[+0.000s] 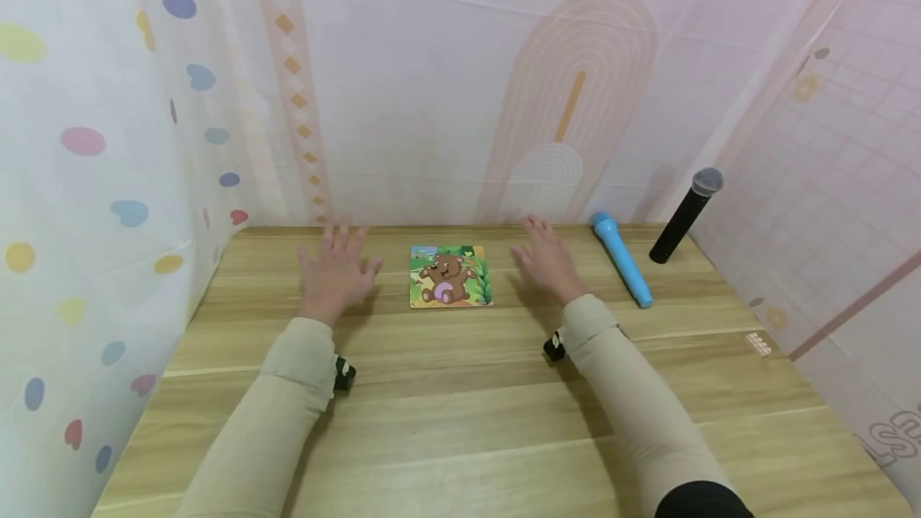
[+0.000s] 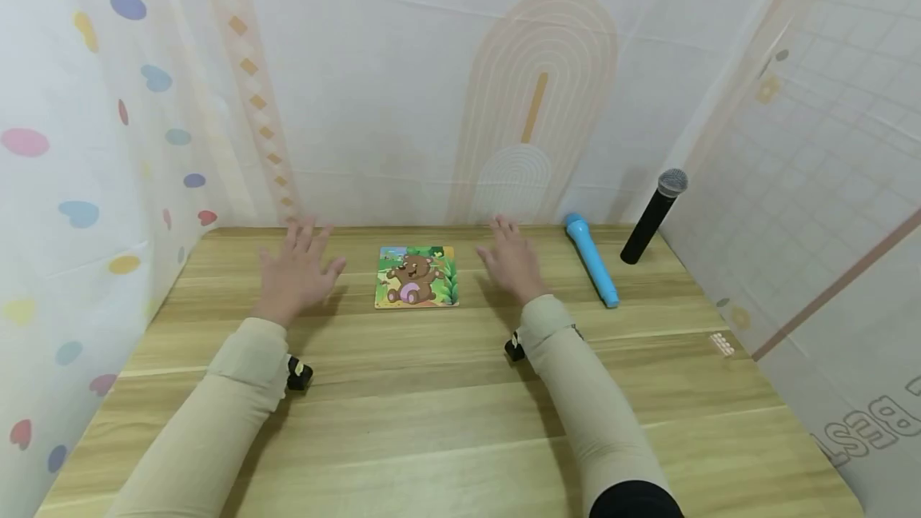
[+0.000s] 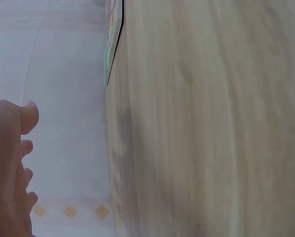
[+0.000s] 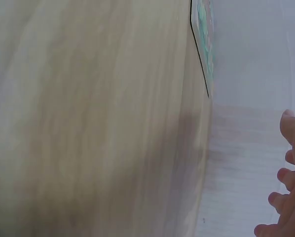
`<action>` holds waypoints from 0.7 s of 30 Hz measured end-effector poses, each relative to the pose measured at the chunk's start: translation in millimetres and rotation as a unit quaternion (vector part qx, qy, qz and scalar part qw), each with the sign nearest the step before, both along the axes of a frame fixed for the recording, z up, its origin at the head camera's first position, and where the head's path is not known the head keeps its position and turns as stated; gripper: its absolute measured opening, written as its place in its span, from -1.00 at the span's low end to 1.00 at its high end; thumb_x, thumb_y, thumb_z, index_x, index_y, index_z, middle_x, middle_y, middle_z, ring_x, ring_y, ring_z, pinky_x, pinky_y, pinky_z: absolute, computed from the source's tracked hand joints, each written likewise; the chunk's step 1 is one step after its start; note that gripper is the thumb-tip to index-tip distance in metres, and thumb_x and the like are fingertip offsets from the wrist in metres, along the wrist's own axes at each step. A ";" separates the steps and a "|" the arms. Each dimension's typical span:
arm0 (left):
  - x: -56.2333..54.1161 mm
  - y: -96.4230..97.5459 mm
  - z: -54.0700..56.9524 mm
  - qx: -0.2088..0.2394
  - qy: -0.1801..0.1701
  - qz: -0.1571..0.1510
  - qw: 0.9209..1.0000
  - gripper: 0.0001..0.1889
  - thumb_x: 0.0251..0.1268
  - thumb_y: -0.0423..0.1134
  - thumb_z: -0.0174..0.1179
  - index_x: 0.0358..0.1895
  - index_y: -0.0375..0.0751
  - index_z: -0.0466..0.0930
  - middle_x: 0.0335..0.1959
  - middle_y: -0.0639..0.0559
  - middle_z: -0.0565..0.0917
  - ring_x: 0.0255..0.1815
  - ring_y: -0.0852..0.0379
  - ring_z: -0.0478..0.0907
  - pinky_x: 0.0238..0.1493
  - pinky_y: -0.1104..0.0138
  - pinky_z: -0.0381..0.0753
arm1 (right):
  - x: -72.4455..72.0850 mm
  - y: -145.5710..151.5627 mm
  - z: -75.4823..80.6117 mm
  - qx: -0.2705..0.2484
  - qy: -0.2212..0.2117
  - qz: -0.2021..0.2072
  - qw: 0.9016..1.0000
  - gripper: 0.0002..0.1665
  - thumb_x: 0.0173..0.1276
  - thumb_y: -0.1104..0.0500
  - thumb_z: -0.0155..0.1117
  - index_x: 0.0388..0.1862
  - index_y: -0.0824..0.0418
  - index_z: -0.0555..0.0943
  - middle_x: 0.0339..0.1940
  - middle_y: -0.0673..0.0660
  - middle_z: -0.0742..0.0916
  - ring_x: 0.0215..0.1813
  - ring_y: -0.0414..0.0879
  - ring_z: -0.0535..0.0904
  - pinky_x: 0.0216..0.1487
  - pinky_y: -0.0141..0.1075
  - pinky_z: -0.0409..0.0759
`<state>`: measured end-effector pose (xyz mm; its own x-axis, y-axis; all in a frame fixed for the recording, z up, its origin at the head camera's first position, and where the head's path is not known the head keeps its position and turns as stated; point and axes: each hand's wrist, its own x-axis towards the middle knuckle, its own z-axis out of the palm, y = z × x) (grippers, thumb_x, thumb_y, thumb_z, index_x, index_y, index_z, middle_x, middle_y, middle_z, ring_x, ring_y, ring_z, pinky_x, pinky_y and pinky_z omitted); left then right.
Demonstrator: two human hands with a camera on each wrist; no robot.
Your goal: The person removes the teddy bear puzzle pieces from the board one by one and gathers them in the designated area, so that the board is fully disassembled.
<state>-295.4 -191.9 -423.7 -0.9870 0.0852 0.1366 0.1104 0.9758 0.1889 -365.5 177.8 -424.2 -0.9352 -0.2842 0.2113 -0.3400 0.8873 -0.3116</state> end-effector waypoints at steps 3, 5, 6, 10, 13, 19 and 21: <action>-1.8 2.2 -2.6 -0.007 0.001 -0.002 1.000 -0.16 0.53 0.40 -0.52 0.68 -0.01 -0.23 0.67 -0.13 -0.37 0.64 -0.24 -0.51 0.31 -0.47 -0.48 | -1.0 -5.9 -1.2 -0.003 -0.002 0.009 1.000 -0.19 0.61 -0.06 0.07 0.64 0.28 0.10 0.64 0.29 0.20 0.64 0.25 0.02 0.53 0.22 0.06; -2.0 3.8 -3.6 -0.007 0.002 -0.004 1.000 -0.15 0.51 0.41 -0.54 0.68 -0.01 -0.22 0.67 -0.14 -0.35 0.64 -0.24 -0.49 0.31 -0.48 -0.47 | -1.4 -9.4 -1.7 -0.007 -0.002 0.014 1.000 -0.19 0.61 -0.05 0.08 0.64 0.29 0.10 0.64 0.29 0.20 0.64 0.25 0.02 0.53 0.22 0.06; -2.1 4.5 -4.1 -0.005 0.001 -0.004 1.000 -0.15 0.52 0.41 -0.53 0.68 -0.01 -0.21 0.67 -0.14 -0.34 0.65 -0.23 -0.48 0.31 -0.48 -0.45 | -1.7 -10.9 -1.8 -0.009 -0.003 0.017 1.000 -0.19 0.61 -0.05 0.09 0.63 0.29 0.10 0.64 0.29 0.20 0.64 0.25 0.02 0.53 0.21 0.05; -2.3 7.9 -6.2 -0.001 -0.005 -0.014 1.000 -0.18 0.55 0.37 -0.43 0.68 -0.04 -0.17 0.67 -0.17 -0.30 0.65 -0.26 -0.42 0.33 -0.49 -0.38 | -0.1 -16.3 -3.6 -0.020 -0.010 0.027 0.999 -0.20 0.61 -0.06 0.08 0.63 0.28 0.11 0.64 0.30 0.19 0.64 0.23 0.02 0.55 0.19 0.03; -3.6 10.4 -9.4 -0.004 -0.009 -0.024 1.000 -0.20 0.58 0.33 -0.38 0.67 -0.07 -0.12 0.67 -0.18 -0.28 0.65 -0.29 -0.35 0.34 -0.49 -0.34 | 0.6 -20.4 -5.2 -0.027 -0.022 0.039 0.999 -0.21 0.62 -0.06 0.07 0.63 0.27 0.12 0.63 0.31 0.21 0.64 0.21 0.04 0.56 0.15 0.02; -2.4 19.3 -11.9 0.006 -0.030 -0.039 0.999 -0.25 0.61 0.22 -0.23 0.66 -0.12 -0.05 0.67 -0.20 -0.25 0.64 -0.33 -0.24 0.35 -0.50 -0.28 | -1.1 -30.8 -5.6 -0.046 -0.057 0.072 0.995 -0.22 0.60 0.02 0.12 0.63 0.27 0.12 0.62 0.31 0.23 0.63 0.18 0.07 0.59 0.02 -0.01; -1.8 24.1 -12.3 0.009 -0.037 -0.048 0.998 -0.27 0.61 0.20 -0.17 0.65 -0.12 0.00 0.67 -0.23 -0.17 0.63 -0.34 -0.18 0.35 -0.50 -0.19 | -1.3 -33.2 -6.1 -0.053 -0.072 0.077 0.993 -0.23 0.60 0.03 0.12 0.63 0.27 0.13 0.63 0.30 0.22 0.64 0.17 0.07 0.59 0.01 -0.01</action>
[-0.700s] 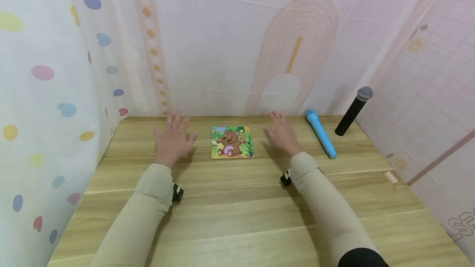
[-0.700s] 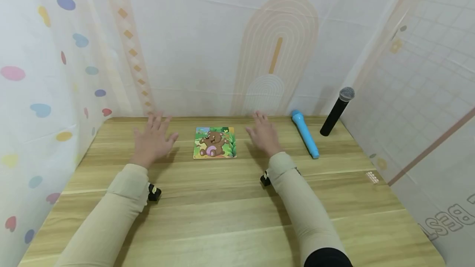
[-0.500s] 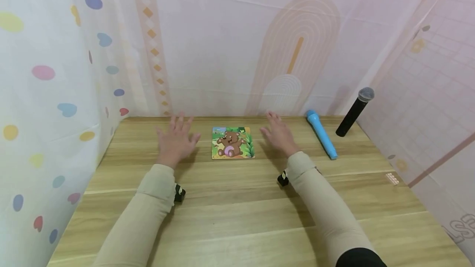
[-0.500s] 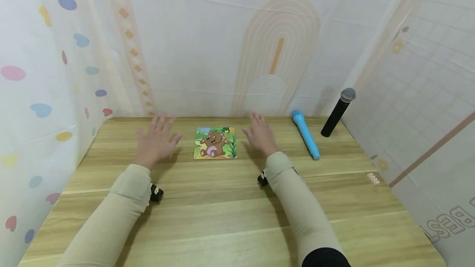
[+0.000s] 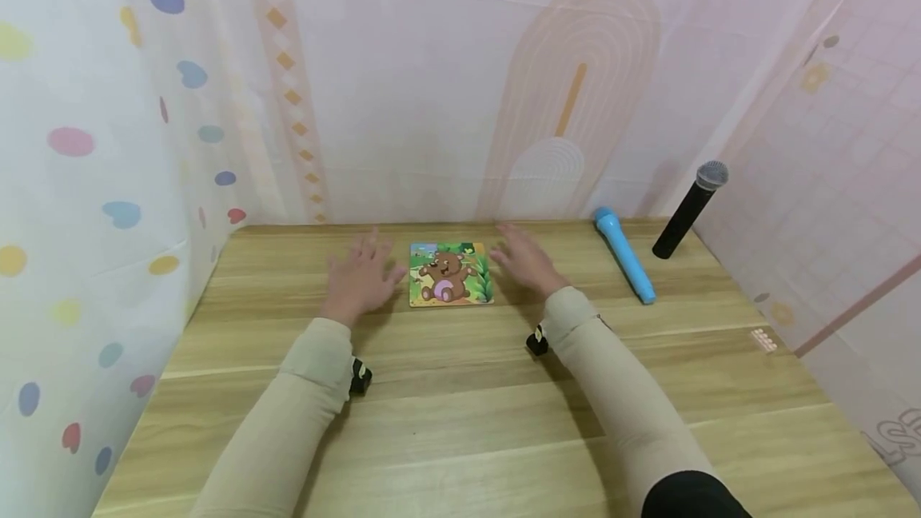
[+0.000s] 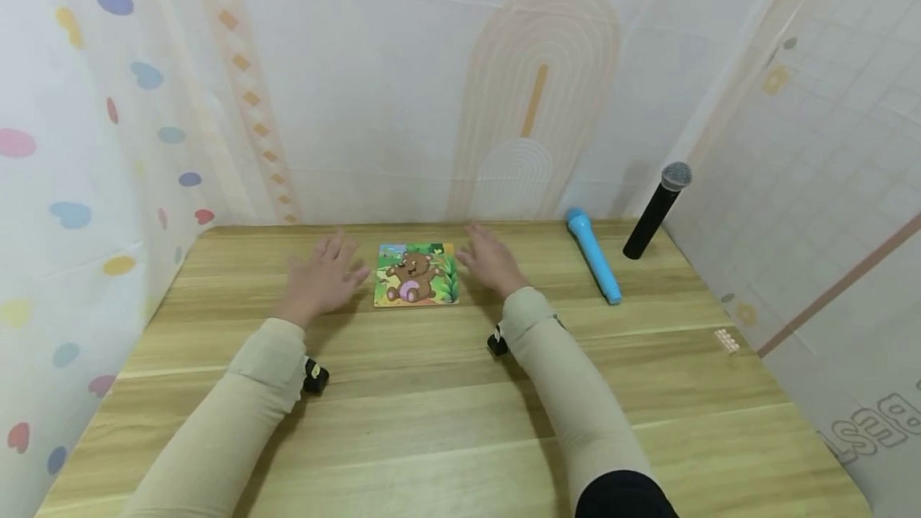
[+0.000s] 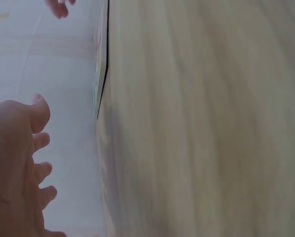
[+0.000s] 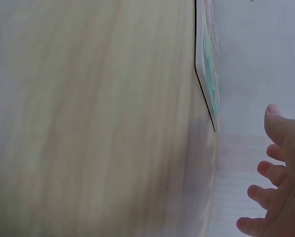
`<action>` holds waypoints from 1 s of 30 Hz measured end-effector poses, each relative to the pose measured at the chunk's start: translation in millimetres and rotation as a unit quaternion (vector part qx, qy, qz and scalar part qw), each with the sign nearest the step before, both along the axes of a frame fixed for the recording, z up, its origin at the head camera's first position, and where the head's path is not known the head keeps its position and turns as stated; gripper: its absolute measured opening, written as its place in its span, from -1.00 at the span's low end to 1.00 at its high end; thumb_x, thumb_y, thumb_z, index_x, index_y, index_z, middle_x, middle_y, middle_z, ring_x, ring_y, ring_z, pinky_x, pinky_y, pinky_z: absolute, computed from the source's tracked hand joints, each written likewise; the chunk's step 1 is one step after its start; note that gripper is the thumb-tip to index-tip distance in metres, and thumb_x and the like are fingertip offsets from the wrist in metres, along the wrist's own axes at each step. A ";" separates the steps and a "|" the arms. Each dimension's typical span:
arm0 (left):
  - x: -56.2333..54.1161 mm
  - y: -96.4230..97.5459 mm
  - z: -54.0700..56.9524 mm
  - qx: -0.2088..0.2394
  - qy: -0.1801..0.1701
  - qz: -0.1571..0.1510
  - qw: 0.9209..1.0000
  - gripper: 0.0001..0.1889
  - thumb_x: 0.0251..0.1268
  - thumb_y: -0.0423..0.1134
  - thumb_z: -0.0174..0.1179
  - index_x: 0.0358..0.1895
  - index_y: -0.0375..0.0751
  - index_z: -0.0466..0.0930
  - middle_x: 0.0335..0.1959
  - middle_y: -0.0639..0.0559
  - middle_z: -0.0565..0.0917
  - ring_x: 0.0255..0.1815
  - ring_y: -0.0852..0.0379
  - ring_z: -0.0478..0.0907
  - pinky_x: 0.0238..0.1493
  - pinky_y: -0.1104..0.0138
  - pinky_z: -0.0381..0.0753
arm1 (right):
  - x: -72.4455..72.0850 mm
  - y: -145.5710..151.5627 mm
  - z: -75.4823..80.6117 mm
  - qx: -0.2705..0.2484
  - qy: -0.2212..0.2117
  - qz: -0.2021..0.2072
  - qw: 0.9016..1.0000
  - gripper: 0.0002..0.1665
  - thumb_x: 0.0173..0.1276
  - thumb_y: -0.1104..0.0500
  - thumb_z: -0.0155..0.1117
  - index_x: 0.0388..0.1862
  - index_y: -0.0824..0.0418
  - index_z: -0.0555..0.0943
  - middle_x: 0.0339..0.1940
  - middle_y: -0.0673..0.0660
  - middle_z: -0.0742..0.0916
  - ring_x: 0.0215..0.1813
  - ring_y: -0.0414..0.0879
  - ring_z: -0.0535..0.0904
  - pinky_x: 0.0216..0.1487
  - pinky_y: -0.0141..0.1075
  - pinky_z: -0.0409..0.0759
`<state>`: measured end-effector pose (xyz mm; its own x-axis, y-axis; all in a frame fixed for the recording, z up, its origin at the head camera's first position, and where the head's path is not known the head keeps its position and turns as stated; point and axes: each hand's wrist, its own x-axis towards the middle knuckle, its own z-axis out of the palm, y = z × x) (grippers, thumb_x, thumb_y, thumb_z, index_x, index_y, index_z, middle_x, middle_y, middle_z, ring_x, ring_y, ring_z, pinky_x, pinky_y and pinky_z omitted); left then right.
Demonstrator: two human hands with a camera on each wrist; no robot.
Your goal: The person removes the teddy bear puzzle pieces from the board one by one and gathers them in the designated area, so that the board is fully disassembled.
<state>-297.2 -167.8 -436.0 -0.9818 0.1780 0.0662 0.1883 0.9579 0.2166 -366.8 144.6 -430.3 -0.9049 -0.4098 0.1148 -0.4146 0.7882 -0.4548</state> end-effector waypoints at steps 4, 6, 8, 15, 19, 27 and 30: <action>1.1 10.2 -2.5 -0.007 -0.008 -0.025 1.000 -0.27 0.58 0.19 -0.06 0.63 -0.08 0.07 0.63 -0.27 0.04 0.61 -0.33 -0.04 0.35 -0.48 -0.02 | 1.2 -3.5 -3.2 -0.020 -0.035 0.004 0.999 -0.23 0.60 0.05 0.13 0.62 0.28 0.14 0.62 0.30 0.23 0.61 0.20 0.13 0.57 0.05 0.06; 2.5 15.2 -3.4 -0.008 -0.011 -0.035 0.999 -0.26 0.56 0.18 -0.03 0.63 -0.08 0.08 0.62 -0.26 0.09 0.61 -0.32 -0.01 0.36 -0.47 0.00 | 2.2 -6.0 -4.9 -0.029 -0.053 0.005 0.998 -0.24 0.59 0.06 0.14 0.62 0.29 0.14 0.61 0.29 0.25 0.59 0.21 0.17 0.56 0.06 0.10; 3.4 19.8 -3.8 -0.009 -0.015 -0.043 0.999 -0.25 0.56 0.18 -0.02 0.63 -0.10 0.08 0.62 -0.27 0.09 0.61 -0.32 -0.01 0.37 -0.45 0.00 | 2.8 -9.4 -5.8 -0.032 -0.068 0.008 0.997 -0.24 0.58 0.07 0.15 0.61 0.29 0.16 0.60 0.29 0.28 0.58 0.21 0.20 0.55 0.06 0.12; 3.5 32.5 -0.1 -0.001 -0.028 -0.057 0.998 -0.22 0.50 0.18 0.10 0.60 -0.18 0.15 0.61 -0.24 0.13 0.60 -0.31 0.04 0.37 -0.44 0.06 | -1.8 -22.5 -7.0 -0.014 -0.078 0.031 0.996 -0.21 0.54 0.06 0.24 0.59 0.32 0.21 0.57 0.29 0.34 0.58 0.20 0.21 0.55 0.00 0.15; 1.4 37.7 -0.1 0.017 -0.064 -0.061 0.996 -0.16 0.46 0.19 0.14 0.61 -0.19 0.11 0.63 -0.24 0.09 0.61 -0.32 -0.01 0.37 -0.45 0.01 | -5.7 -26.6 -7.7 0.006 -0.094 0.020 0.995 -0.18 0.48 0.04 0.31 0.57 0.31 0.25 0.53 0.28 0.41 0.53 0.17 0.29 0.52 -0.02 0.23; -1.8 42.2 0.6 0.026 -0.114 -0.052 0.992 -0.13 0.46 0.16 0.17 0.63 -0.21 0.05 0.64 -0.24 0.01 0.62 -0.29 -0.05 0.39 -0.44 0.00 | -6.0 -33.5 -5.1 0.033 -0.079 0.012 0.996 -0.22 0.41 0.03 0.38 0.47 0.36 0.37 0.37 0.31 0.55 0.42 0.18 0.43 0.45 -0.02 0.35; -3.7 42.8 -0.4 0.024 -0.122 -0.051 0.991 -0.13 0.46 0.17 0.17 0.62 -0.22 0.05 0.65 -0.24 0.01 0.63 -0.28 -0.05 0.39 -0.43 0.01 | -5.4 -33.6 -5.4 0.039 -0.078 0.008 0.996 -0.27 0.40 0.03 0.39 0.41 0.37 0.43 0.25 0.29 0.61 0.31 0.15 0.51 0.37 -0.04 0.45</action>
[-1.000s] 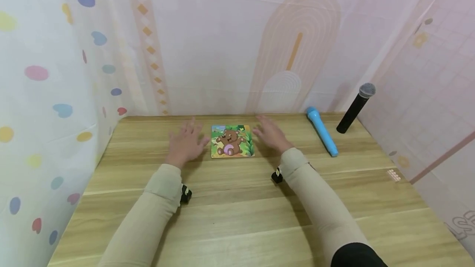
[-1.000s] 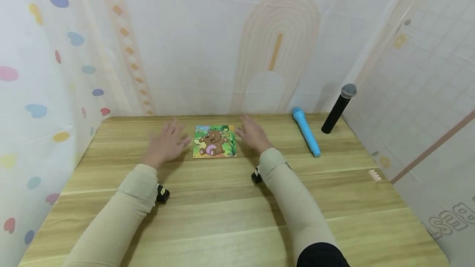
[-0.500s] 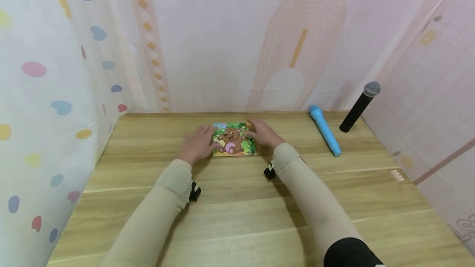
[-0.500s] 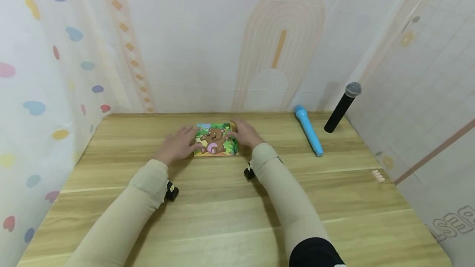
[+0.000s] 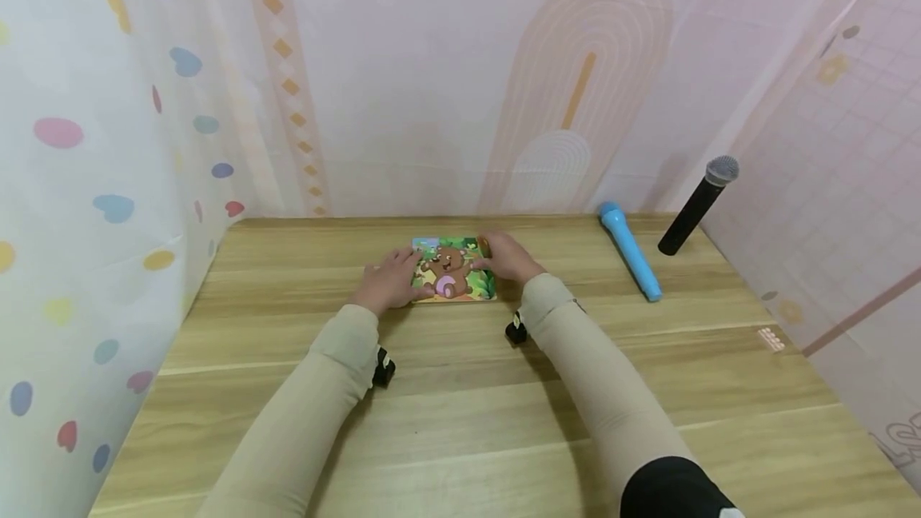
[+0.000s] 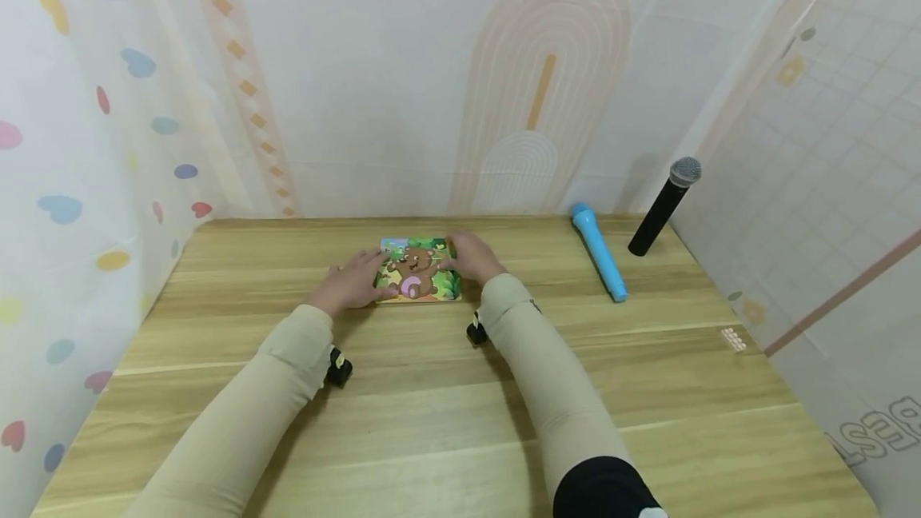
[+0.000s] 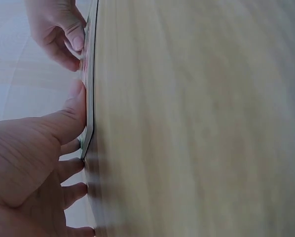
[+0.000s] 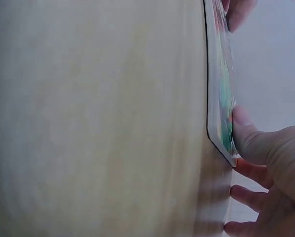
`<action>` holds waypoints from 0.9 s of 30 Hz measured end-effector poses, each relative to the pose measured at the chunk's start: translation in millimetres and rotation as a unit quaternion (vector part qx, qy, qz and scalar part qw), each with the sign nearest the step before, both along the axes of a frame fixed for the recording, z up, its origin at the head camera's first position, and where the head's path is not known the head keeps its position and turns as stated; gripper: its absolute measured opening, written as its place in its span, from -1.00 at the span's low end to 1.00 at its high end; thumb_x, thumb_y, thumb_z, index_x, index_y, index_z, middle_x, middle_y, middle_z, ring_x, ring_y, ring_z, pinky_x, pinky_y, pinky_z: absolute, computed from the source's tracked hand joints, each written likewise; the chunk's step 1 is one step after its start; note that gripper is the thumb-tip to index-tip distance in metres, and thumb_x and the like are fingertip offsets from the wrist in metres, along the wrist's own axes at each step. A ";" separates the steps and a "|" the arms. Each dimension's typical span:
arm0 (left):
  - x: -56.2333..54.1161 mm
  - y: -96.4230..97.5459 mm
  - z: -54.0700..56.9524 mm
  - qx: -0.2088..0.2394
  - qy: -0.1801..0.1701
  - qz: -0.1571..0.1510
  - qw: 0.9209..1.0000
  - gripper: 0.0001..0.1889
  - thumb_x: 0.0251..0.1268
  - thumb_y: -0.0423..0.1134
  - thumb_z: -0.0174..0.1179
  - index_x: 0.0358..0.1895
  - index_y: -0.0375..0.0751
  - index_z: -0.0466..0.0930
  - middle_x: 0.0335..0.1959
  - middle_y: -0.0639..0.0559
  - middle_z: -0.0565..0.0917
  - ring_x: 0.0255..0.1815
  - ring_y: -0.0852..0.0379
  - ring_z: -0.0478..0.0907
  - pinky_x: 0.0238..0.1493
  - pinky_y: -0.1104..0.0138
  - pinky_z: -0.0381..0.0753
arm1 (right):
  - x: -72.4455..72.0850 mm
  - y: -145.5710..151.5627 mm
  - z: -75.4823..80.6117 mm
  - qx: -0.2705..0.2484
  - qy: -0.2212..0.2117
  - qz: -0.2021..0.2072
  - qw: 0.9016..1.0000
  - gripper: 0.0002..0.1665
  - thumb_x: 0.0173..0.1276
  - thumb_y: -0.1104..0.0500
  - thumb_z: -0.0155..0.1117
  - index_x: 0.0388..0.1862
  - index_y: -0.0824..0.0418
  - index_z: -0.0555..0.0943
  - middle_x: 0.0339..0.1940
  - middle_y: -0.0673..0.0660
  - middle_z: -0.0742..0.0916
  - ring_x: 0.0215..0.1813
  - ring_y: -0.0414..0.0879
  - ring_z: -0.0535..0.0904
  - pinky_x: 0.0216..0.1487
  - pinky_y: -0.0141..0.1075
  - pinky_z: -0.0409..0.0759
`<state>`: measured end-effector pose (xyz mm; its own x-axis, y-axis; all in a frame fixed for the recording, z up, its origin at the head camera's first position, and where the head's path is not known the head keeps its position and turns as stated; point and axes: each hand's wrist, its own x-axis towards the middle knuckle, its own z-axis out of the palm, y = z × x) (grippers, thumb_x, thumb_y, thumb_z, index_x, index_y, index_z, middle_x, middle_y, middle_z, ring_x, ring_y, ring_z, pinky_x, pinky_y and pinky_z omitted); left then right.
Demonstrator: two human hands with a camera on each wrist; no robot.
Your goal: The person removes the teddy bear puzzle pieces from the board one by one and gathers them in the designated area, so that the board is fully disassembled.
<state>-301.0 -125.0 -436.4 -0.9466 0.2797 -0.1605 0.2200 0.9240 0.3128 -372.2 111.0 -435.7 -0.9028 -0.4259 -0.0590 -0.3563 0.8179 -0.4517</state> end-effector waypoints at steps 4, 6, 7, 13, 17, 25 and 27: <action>-1.6 -0.4 -1.4 -0.005 -0.004 -0.001 1.000 -0.12 0.46 0.19 0.16 0.63 -0.22 0.04 0.65 -0.22 -0.01 0.63 -0.25 -0.07 0.39 -0.42 0.02 | -0.4 -0.3 0.3 0.004 -0.003 -0.012 1.000 -0.30 0.38 0.05 0.42 0.36 0.39 0.46 0.16 0.28 0.64 0.21 0.14 0.55 0.28 -0.05 0.51; -1.5 0.1 -1.3 -0.004 -0.005 0.000 1.000 -0.12 0.46 0.19 0.16 0.63 -0.20 0.03 0.66 -0.21 -0.02 0.64 -0.25 -0.08 0.40 -0.42 0.02 | -0.8 -0.5 1.0 0.009 -0.004 -0.020 1.000 -0.30 0.38 0.05 0.43 0.35 0.41 0.46 0.15 0.28 0.63 0.21 0.13 0.54 0.27 -0.06 0.51; -1.3 0.6 -1.0 -0.001 -0.007 0.001 1.000 -0.12 0.45 0.19 0.16 0.63 -0.19 0.03 0.66 -0.21 -0.03 0.64 -0.25 -0.09 0.40 -0.42 0.01 | -1.0 -0.5 1.4 0.010 -0.006 -0.025 1.000 -0.30 0.37 0.06 0.44 0.34 0.41 0.46 0.16 0.28 0.62 0.22 0.14 0.53 0.28 -0.06 0.50; 3.6 4.5 3.6 0.006 -0.021 0.007 1.000 -0.11 0.45 0.17 0.18 0.64 -0.19 0.01 0.66 -0.21 -0.06 0.65 -0.26 -0.15 0.42 -0.41 -0.07 | -0.9 -0.5 2.3 0.024 -0.019 -0.037 0.999 -0.31 0.37 0.04 0.44 0.30 0.40 0.46 0.20 0.26 0.56 0.29 0.13 0.47 0.34 -0.10 0.44; 7.1 7.3 6.9 0.010 -0.023 0.009 1.000 -0.12 0.45 0.15 0.19 0.63 -0.21 0.03 0.66 -0.21 -0.06 0.65 -0.26 -0.15 0.43 -0.40 -0.07 | -2.5 -0.3 2.9 0.020 -0.030 -0.046 0.998 -0.30 0.34 0.06 0.47 0.31 0.42 0.47 0.24 0.27 0.52 0.32 0.14 0.41 0.38 -0.11 0.40; 7.3 11.1 5.5 0.006 -0.016 0.014 1.000 -0.13 0.42 0.15 0.21 0.62 -0.19 0.08 0.66 -0.19 -0.02 0.64 -0.24 -0.11 0.43 -0.40 -0.02 | -6.5 1.8 7.7 0.042 -0.053 -0.046 0.997 -0.40 0.31 0.03 0.49 0.17 0.39 0.57 0.15 0.23 0.45 0.22 0.09 0.29 0.30 -0.13 0.36; 7.1 12.3 3.8 0.004 -0.016 0.016 1.000 -0.13 0.42 0.16 0.22 0.62 -0.18 0.08 0.66 -0.18 -0.03 0.64 -0.23 -0.10 0.42 -0.39 0.00 | -6.7 1.9 10.0 0.063 -0.055 -0.040 0.996 -0.49 0.32 0.01 0.48 0.03 0.37 0.59 0.10 0.22 0.43 0.17 0.07 0.25 0.25 -0.14 0.33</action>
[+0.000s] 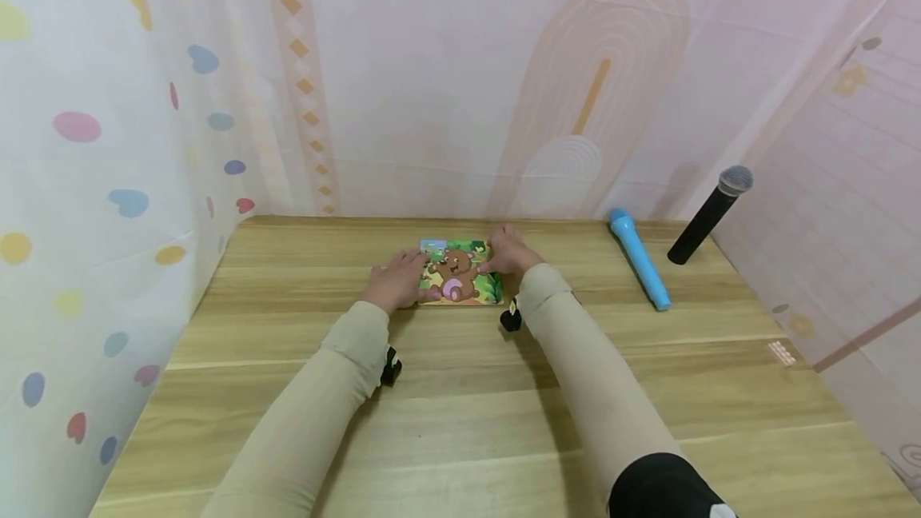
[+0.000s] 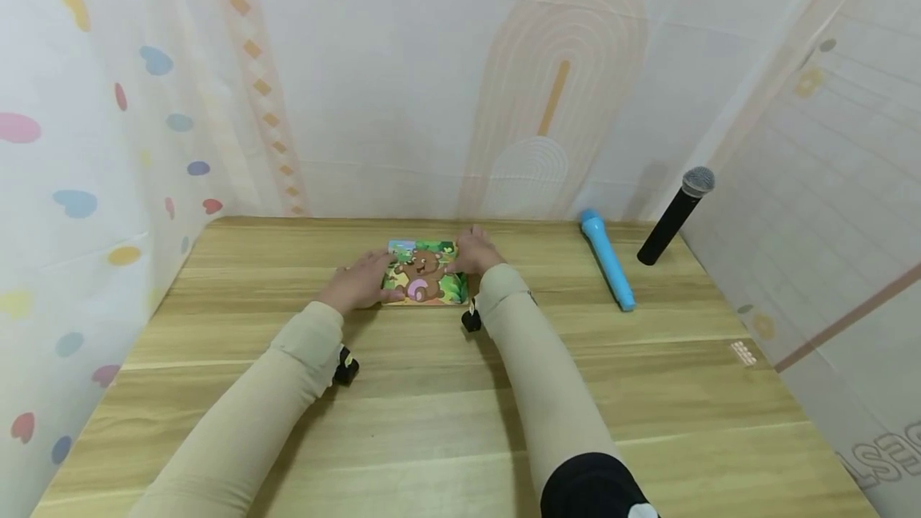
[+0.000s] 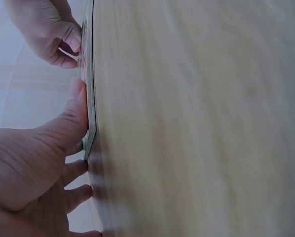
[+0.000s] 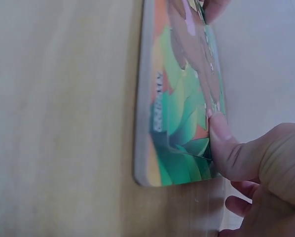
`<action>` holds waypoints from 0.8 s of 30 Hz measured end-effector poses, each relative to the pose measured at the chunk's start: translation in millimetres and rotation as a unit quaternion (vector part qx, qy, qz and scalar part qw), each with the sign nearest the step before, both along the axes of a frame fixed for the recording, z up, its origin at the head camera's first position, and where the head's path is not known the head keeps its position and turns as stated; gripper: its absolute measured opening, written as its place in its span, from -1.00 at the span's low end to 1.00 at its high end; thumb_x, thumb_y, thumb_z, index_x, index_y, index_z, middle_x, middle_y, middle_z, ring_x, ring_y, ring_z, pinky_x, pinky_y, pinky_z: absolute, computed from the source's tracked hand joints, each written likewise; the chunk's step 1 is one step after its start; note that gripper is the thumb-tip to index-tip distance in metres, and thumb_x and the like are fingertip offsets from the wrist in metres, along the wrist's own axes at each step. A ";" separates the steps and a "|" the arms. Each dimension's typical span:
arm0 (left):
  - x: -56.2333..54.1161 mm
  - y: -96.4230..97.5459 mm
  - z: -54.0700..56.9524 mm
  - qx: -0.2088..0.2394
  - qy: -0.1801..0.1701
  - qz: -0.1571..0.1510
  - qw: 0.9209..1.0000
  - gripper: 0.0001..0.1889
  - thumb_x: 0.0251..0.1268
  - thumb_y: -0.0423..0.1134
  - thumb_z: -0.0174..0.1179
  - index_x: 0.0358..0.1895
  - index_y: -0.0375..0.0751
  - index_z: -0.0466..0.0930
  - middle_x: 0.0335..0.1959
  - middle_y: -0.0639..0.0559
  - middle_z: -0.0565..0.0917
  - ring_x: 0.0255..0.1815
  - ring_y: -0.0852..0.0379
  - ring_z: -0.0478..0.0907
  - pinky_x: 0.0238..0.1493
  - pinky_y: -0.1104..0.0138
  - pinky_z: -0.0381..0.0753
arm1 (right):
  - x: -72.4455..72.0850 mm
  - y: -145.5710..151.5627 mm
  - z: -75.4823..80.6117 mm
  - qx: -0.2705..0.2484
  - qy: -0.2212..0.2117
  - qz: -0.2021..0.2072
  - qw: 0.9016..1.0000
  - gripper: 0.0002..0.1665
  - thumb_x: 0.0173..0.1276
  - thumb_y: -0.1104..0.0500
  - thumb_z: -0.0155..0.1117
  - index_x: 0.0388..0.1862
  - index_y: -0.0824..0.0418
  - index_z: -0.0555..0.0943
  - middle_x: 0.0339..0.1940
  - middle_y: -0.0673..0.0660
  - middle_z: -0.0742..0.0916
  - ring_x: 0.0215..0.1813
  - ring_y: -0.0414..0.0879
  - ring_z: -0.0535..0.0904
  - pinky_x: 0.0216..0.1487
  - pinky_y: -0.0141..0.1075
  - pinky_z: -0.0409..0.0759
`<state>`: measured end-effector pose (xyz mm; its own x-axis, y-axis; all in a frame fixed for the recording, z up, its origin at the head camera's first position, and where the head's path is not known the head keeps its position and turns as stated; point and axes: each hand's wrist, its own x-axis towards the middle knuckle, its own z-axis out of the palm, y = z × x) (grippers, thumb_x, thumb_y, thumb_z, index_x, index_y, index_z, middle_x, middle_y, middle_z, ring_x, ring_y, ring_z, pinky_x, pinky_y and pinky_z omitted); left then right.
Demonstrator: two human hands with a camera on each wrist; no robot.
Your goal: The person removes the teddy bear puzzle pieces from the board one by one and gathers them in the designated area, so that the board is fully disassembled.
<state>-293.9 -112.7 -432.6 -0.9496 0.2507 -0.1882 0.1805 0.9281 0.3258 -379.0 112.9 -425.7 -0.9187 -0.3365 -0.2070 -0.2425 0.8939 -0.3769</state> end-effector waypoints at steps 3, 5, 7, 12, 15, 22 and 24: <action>0.3 1.6 -0.9 -0.005 0.000 0.003 1.000 -0.13 0.41 0.16 0.22 0.62 -0.17 0.09 0.66 -0.17 -0.03 0.64 -0.22 -0.09 0.43 -0.38 0.02 | -0.1 -0.5 2.6 0.034 0.004 0.011 0.999 -0.54 0.34 -0.01 0.47 -0.10 0.33 0.54 0.04 0.20 0.40 0.11 0.06 0.22 0.18 -0.16 0.30; 1.7 2.4 0.7 -0.009 0.002 0.005 1.000 -0.13 0.41 0.16 0.22 0.61 -0.17 0.10 0.66 -0.17 -0.01 0.64 -0.22 -0.08 0.42 -0.38 0.04 | 0.0 -1.2 3.6 0.049 0.011 0.015 0.999 -0.51 0.33 -0.02 0.47 -0.10 0.33 0.52 0.04 0.21 0.40 0.11 0.06 0.22 0.18 -0.16 0.30; 3.1 2.8 2.3 -0.010 0.003 0.007 1.000 -0.14 0.41 0.15 0.23 0.61 -0.17 0.10 0.66 -0.17 0.00 0.64 -0.22 -0.07 0.42 -0.38 0.04 | 0.5 -1.6 4.2 0.050 0.014 0.014 0.999 -0.47 0.33 -0.02 0.48 -0.03 0.35 0.50 0.04 0.22 0.40 0.11 0.06 0.23 0.19 -0.16 0.30; 3.4 3.9 3.7 -0.012 0.005 0.010 1.000 -0.14 0.41 0.13 0.24 0.61 -0.18 0.11 0.66 -0.17 -0.01 0.64 -0.24 -0.07 0.40 -0.40 0.06 | 0.8 -1.5 3.5 0.019 0.023 0.008 1.000 -0.35 0.29 0.02 0.51 0.13 0.39 0.44 0.08 0.24 0.42 0.13 0.08 0.26 0.24 -0.13 0.30; 1.0 3.8 2.7 -0.016 0.002 0.007 1.000 -0.14 0.42 0.13 0.23 0.61 -0.18 0.09 0.67 -0.13 -0.05 0.64 -0.24 -0.11 0.39 -0.41 0.05 | -0.3 -0.3 1.0 -0.001 0.031 0.007 1.000 -0.31 0.27 0.04 0.53 0.17 0.40 0.43 0.11 0.26 0.45 0.16 0.10 0.30 0.28 -0.11 0.32; -1.7 2.9 4.9 -0.019 0.003 -0.007 1.000 -0.19 0.40 0.12 0.26 0.54 -0.21 0.18 0.63 -0.19 0.10 0.61 -0.26 0.00 0.34 -0.45 0.11 | -1.4 5.9 -7.6 -0.072 0.021 0.023 0.997 -0.28 0.29 0.13 0.51 0.25 0.44 0.38 0.14 0.32 0.52 0.20 0.14 0.43 0.29 -0.08 0.44; -0.9 3.1 7.0 -0.019 0.003 -0.007 1.000 -0.18 0.38 0.12 0.27 0.54 -0.22 0.18 0.61 -0.21 0.14 0.59 -0.27 0.05 0.33 -0.46 0.12 | -0.4 7.8 -8.9 -0.099 0.014 0.026 0.995 -0.28 0.31 0.18 0.48 0.30 0.44 0.35 0.15 0.33 0.54 0.20 0.14 0.46 0.28 -0.08 0.47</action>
